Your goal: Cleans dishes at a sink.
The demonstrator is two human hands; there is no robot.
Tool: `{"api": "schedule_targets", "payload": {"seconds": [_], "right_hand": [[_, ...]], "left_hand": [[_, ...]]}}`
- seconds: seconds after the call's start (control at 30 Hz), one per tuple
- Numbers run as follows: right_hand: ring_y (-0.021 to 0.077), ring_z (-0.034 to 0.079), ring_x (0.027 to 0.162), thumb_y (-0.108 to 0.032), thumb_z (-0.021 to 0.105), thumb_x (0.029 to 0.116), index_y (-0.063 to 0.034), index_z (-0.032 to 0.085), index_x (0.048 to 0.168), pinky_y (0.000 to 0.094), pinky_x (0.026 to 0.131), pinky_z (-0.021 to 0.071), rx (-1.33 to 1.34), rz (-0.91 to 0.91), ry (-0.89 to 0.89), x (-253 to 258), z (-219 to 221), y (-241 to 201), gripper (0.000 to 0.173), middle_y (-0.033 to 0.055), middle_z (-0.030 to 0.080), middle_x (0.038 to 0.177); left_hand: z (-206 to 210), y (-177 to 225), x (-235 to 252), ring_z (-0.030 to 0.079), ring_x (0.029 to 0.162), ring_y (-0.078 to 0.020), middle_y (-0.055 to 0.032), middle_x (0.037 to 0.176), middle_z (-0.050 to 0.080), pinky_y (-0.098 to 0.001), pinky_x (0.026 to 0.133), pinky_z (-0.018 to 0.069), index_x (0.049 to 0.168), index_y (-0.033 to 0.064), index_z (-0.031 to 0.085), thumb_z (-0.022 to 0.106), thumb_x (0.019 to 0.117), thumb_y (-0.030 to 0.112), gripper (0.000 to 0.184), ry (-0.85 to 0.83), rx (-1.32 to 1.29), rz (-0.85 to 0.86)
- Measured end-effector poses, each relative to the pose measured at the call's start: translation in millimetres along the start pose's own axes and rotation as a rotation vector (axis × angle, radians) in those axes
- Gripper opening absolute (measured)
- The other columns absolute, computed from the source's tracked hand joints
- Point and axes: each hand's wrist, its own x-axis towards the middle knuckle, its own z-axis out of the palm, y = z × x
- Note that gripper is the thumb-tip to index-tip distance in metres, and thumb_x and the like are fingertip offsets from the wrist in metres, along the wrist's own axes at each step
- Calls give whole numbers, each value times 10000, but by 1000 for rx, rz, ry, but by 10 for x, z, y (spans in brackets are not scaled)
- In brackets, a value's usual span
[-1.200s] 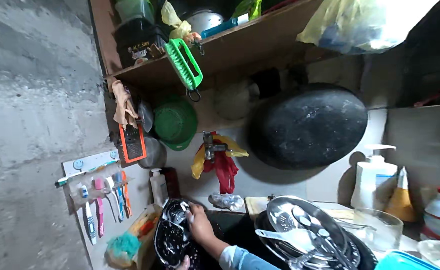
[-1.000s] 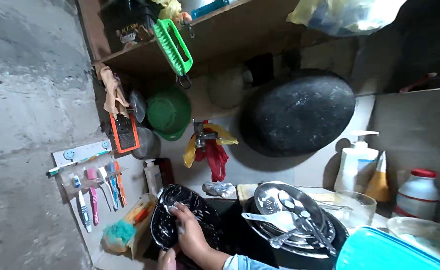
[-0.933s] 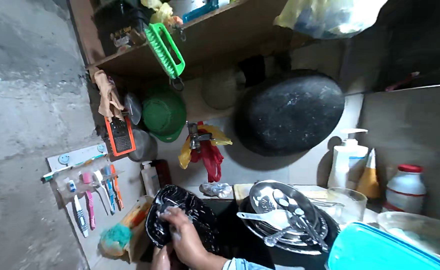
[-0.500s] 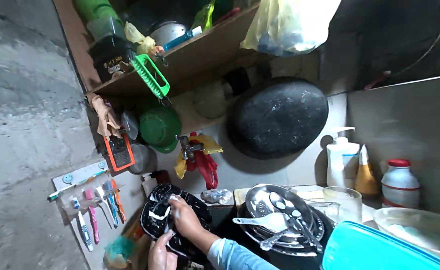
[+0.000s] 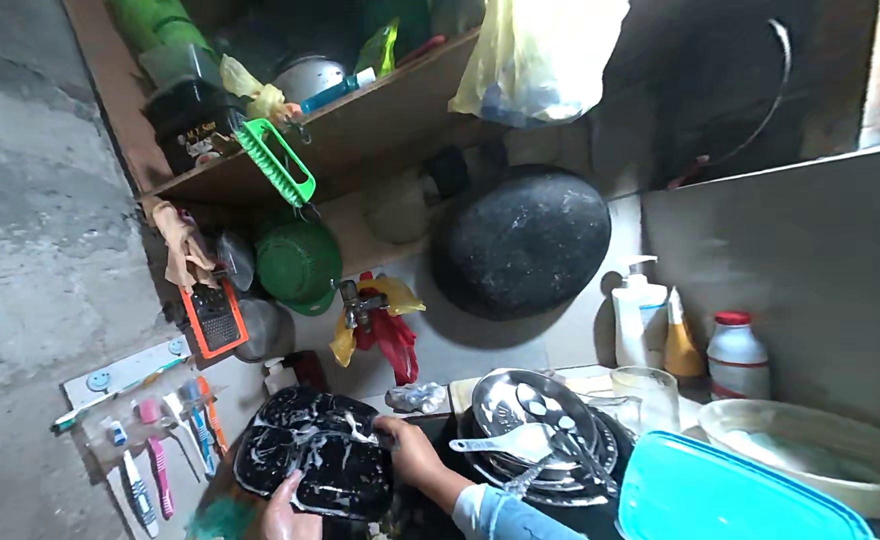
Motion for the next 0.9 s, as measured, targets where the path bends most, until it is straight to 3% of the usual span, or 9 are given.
{"api": "schedule_targets", "payload": {"seconds": [0.13,0.3,0.33,0.4,0.47,0.57,0.63,0.77,0.9], "right_hand": [[302,524,1387,95,486,930,-40,669,1316,451,1191,393,-44,-73,-10,-372,148,-159,448,177,610,1416],[426,433,1455,127,515,925,-24,731,1232,553,1212,353,70,-412,42,-821,495,-387,405,185,602,1447],[425,406,1473,95,523,947,-41,726,1252,563,1216,341,88,-452,41,-828,561,-433,391,165,594,1463],[404,381,1493,-12,536,994,-78,702,1310,576,1231,300,65,-480,71,-695,632,-480,364,127,564,1505],[363,332,1526,-129,471,1038,-92,599,1443,575,1258,222,-15,-385,54,-436,573,-469,426,112,469,1589],[328,238,1567,-295,342,1105,-82,418,1573,555,1278,153,-32,-171,-30,21,332,-431,520,122,310,1677],[342,207,1575,-332,301,1117,-64,362,1596,574,1277,129,-3,-129,-72,282,204,-395,552,146,272,1688],[349,176,1582,-389,259,1123,-64,353,1600,626,1259,95,36,-79,-70,571,171,-389,585,125,260,1696],[345,137,1590,-377,304,1116,-120,441,1567,672,1242,37,60,-93,-112,389,284,-363,536,62,271,1699]], "left_hand": [[37,-88,61,652,947,-191,-132,1064,628,-390,838,575,1227,-3,513,419,1014,0,233,25,-3,25],[119,-209,23,610,940,-199,-153,1090,602,-393,824,540,1265,-39,522,461,1048,101,266,131,116,11],[129,-220,-19,626,909,-184,-145,1052,628,-377,806,545,1251,-33,552,470,1072,164,278,137,156,-10],[148,-280,-79,643,755,-110,-57,861,640,-293,696,563,1106,17,587,399,1102,210,269,103,162,-16],[157,-310,-188,653,724,-92,-33,816,654,-275,663,568,1071,29,591,324,1107,199,318,34,131,-34],[80,-243,-263,671,959,-134,-91,1068,664,-340,851,582,1301,8,502,352,1109,156,285,-109,89,-79],[29,-200,-279,680,995,-145,-104,1119,657,-358,876,589,1354,6,439,367,1096,104,286,-160,89,-83],[47,-123,-306,680,971,-141,-103,1093,648,-359,861,595,1335,14,429,412,1066,36,271,-131,82,-52],[-21,0,-161,660,964,-112,-81,1091,638,-330,851,580,1312,7,461,380,1082,85,255,-55,64,3]]}}
